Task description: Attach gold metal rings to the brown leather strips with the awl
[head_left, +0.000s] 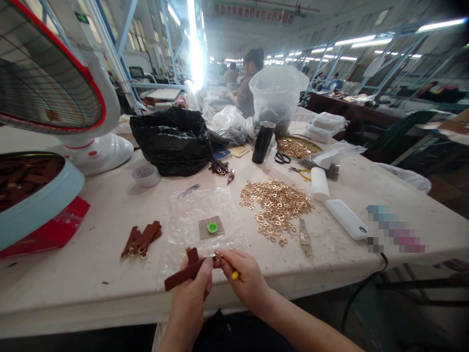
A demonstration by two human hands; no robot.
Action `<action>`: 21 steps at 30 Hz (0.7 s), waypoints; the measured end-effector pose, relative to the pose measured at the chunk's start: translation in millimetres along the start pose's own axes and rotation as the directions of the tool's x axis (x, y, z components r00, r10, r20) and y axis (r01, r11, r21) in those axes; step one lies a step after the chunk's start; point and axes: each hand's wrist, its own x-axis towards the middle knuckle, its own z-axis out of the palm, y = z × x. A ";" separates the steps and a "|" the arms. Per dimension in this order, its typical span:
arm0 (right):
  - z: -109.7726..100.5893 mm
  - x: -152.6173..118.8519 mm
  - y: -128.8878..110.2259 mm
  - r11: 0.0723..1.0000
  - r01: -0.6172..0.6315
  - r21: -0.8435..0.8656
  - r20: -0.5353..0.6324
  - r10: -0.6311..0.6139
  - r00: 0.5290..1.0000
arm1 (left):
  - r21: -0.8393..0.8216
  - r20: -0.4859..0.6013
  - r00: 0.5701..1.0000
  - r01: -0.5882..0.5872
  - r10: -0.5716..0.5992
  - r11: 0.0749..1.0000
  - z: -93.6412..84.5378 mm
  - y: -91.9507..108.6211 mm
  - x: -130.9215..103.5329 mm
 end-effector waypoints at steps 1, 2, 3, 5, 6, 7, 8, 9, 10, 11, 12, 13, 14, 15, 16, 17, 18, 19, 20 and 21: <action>0.0 0.0 0.2 1.000 -0.002 -0.003 0.002 0.002 1.000 | 0.003 0.002 1.000 0.003 -0.003 1.000 -0.3 -0.3 0.2; 0.1 -0.2 0.4 1.000 -0.006 -0.005 0.004 0.006 1.000 | 0.008 0.006 1.000 0.007 -0.008 1.000 -0.5 -0.5 0.4; 0.3 -0.4 0.7 1.000 -0.010 -0.005 0.005 0.010 1.000 | 0.011 0.008 1.000 0.010 -0.011 1.000 -0.7 -0.7 0.5; 0.7 -0.9 1.3 1.000 -0.018 -0.003 0.007 0.018 1.000 | 0.017 0.012 1.000 0.012 -0.012 1.000 -0.9 -0.8 0.2; 0.9 -1.1 1.4 1.000 -0.019 -0.001 0.006 0.019 1.000 | 0.019 0.015 1.000 0.011 -0.011 1.000 -1.0 -0.9 -0.2; 1.0 -1.3 1.3 1.000 -0.018 0.002 0.006 0.018 1.000 | 0.023 0.018 1.000 0.010 -0.010 1.000 -1.1 -0.9 -0.6; 1.1 -1.3 1.1 1.000 -0.016 0.004 0.006 0.016 1.000 | 0.028 0.020 1.000 0.006 -0.006 1.000 -1.2 -0.9 -1.0; 1.0 -1.2 0.8 1.000 -0.013 0.005 0.005 0.013 1.000 | 0.032 0.023 1.000 0.004 -0.004 0.999 -1.3 -1.0 -1.3; 0.9 -1.0 0.4 1.000 -0.011 0.004 0.005 0.011 1.000 | 0.035 0.027 1.000 0.003 -0.004 0.999 -1.4 -1.2 -1.6; 0.8 -0.9 0.0 1.000 -0.010 0.003 0.003 0.010 1.000 | 0.036 0.030 1.000 0.004 -0.005 0.999 -1.5 -1.6 -1.7; 0.6 -0.7 -0.4 1.000 -0.007 -0.001 0.000 0.007 1.000 | 0.038 0.030 1.000 0.006 -0.007 0.999 -1.6 -2.1 -1.7; 0.5 -0.6 -0.6 1.000 -0.001 -0.007 -0.007 0.001 1.000 | 0.040 0.028 1.000 0.007 -0.008 0.999 -1.5 -2.7 -1.5; 0.5 -0.7 -0.6 1.000 0.008 -0.015 -0.017 -0.008 1.000 | 0.041 0.022 1.000 0.009 -0.010 0.999 -1.5 -3.4 -1.2; 0.5 -0.8 -0.4 1.000 0.017 -0.024 -0.027 -0.017 0.999 | 0.039 0.014 1.000 0.012 -0.013 0.999 -1.4 -4.2 -0.9; 0.7 -1.0 0.0 0.999 0.025 -0.030 -0.036 -0.026 0.999 | 0.035 0.005 1.000 0.016 -0.016 0.999 -1.3 -4.9 -0.6; 0.9 -1.3 0.5 0.999 0.031 -0.033 -0.044 -0.033 0.999 | 0.028 -0.004 1.000 0.019 -0.019 0.999 -1.2 -5.7 -0.4; 1.2 -1.6 1.1 0.999 0.034 -0.034 -0.047 -0.036 0.998 | 0.021 -0.010 1.000 0.023 -0.023 1.000 -1.3 -6.4 -0.2; 1.6 -1.8 1.6 0.999 0.035 -0.032 -0.046 -0.037 0.998 | 0.014 -0.013 1.000 0.026 -0.026 1.000 -1.4 -7.0 0.0; 1.9 -2.0 2.1 0.999 0.036 -0.030 -0.044 -0.038 0.998 | 0.008 -0.012 1.000 0.029 -0.029 1.000 -1.6 -7.5 0.0; 2.1 -2.2 2.4 0.999 0.038 -0.028 -0.043 -0.039 0.998 | 0.003 -0.005 1.000 0.030 -0.030 1.000 -1.9 -8.0 0.1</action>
